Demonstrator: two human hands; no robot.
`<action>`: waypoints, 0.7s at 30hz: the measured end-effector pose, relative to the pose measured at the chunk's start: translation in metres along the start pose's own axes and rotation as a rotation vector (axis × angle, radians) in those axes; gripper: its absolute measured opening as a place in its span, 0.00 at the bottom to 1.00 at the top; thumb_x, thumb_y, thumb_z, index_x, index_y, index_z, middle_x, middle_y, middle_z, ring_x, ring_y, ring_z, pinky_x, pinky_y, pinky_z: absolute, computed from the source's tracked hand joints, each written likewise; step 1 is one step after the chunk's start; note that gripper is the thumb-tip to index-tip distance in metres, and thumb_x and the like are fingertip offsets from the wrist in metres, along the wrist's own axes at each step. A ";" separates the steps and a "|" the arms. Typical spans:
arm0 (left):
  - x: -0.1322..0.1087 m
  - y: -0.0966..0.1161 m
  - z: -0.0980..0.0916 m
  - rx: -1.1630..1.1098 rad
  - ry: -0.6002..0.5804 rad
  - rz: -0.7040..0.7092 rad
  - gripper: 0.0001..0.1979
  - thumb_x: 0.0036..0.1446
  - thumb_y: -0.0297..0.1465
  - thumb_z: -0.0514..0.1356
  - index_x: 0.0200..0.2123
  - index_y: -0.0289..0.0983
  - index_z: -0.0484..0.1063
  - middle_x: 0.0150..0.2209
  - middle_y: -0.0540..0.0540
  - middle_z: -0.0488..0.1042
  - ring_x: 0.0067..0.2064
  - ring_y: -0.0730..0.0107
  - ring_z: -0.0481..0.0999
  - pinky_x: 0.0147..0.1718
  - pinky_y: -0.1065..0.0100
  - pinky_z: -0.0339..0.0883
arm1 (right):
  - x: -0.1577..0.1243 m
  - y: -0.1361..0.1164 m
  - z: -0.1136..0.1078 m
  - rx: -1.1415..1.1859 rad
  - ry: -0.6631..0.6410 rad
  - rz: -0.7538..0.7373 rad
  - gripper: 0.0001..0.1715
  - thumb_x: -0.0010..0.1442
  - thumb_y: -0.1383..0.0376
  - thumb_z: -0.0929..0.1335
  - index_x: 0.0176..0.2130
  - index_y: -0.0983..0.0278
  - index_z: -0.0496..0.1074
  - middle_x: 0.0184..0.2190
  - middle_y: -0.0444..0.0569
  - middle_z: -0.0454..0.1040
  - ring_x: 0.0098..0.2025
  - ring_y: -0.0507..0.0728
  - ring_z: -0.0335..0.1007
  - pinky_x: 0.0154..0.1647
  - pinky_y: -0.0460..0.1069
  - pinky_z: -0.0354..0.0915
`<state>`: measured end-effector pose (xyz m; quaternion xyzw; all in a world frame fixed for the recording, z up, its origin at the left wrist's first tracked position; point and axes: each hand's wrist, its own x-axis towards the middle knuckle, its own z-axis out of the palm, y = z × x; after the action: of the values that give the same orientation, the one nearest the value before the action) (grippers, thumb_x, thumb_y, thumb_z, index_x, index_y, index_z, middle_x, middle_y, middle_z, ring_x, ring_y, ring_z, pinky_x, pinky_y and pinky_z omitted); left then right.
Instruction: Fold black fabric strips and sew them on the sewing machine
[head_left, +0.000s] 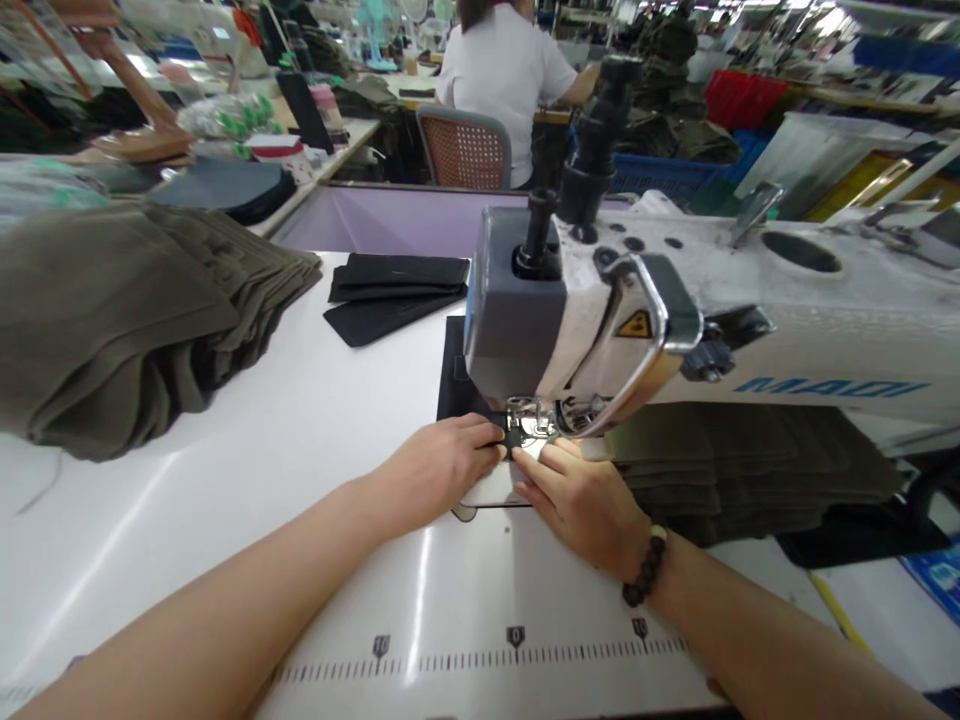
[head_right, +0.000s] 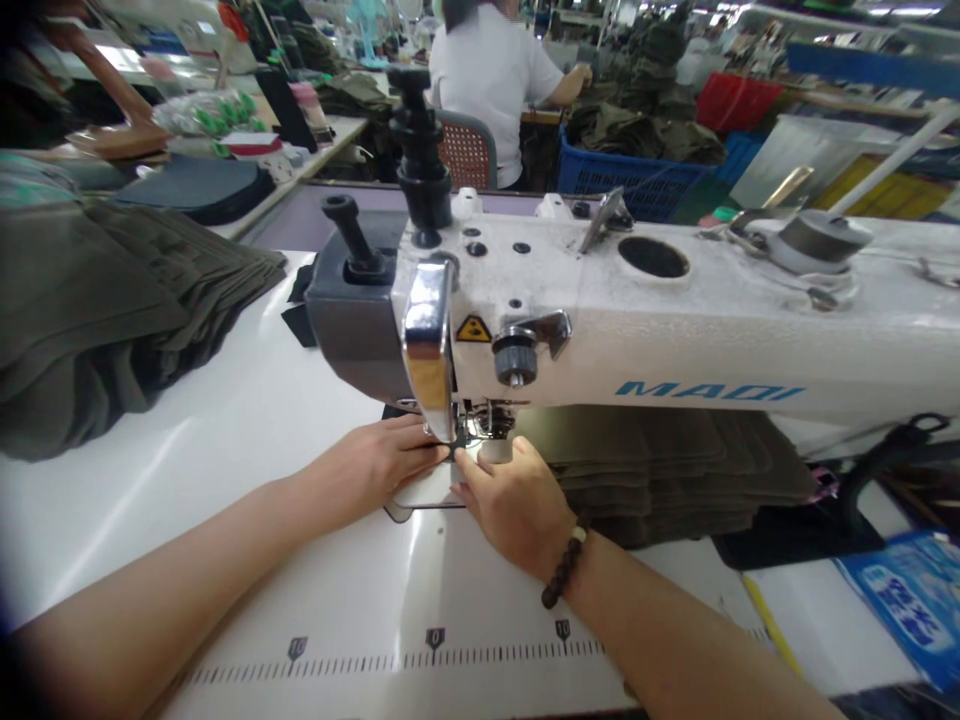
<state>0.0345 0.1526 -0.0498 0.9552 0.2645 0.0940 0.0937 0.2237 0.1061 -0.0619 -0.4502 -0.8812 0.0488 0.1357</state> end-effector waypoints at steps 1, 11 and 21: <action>0.002 -0.002 0.000 -0.011 -0.016 -0.007 0.13 0.61 0.29 0.47 0.34 0.33 0.71 0.36 0.46 0.71 0.42 0.68 0.68 0.42 0.68 0.65 | 0.001 -0.001 0.000 -0.012 -0.008 0.023 0.16 0.59 0.64 0.63 0.46 0.68 0.67 0.31 0.50 0.71 0.35 0.57 0.63 0.36 0.49 0.55; 0.008 -0.010 0.005 0.030 0.051 -0.082 0.08 0.58 0.27 0.51 0.31 0.34 0.69 0.36 0.45 0.70 0.39 0.67 0.69 0.38 0.68 0.65 | 0.004 -0.004 0.002 -0.054 -0.050 0.104 0.19 0.58 0.63 0.64 0.48 0.67 0.65 0.34 0.52 0.71 0.37 0.57 0.65 0.33 0.49 0.56; 0.011 -0.013 0.005 0.051 0.034 -0.102 0.07 0.57 0.25 0.52 0.36 0.32 0.69 0.36 0.43 0.71 0.36 0.68 0.71 0.36 0.68 0.66 | 0.003 -0.005 0.002 -0.058 -0.063 0.117 0.19 0.57 0.63 0.65 0.49 0.66 0.65 0.34 0.51 0.71 0.33 0.55 0.65 0.30 0.49 0.55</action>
<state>0.0381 0.1686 -0.0564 0.9408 0.3166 0.0985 0.0696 0.2174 0.1053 -0.0617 -0.5029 -0.8583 0.0450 0.0918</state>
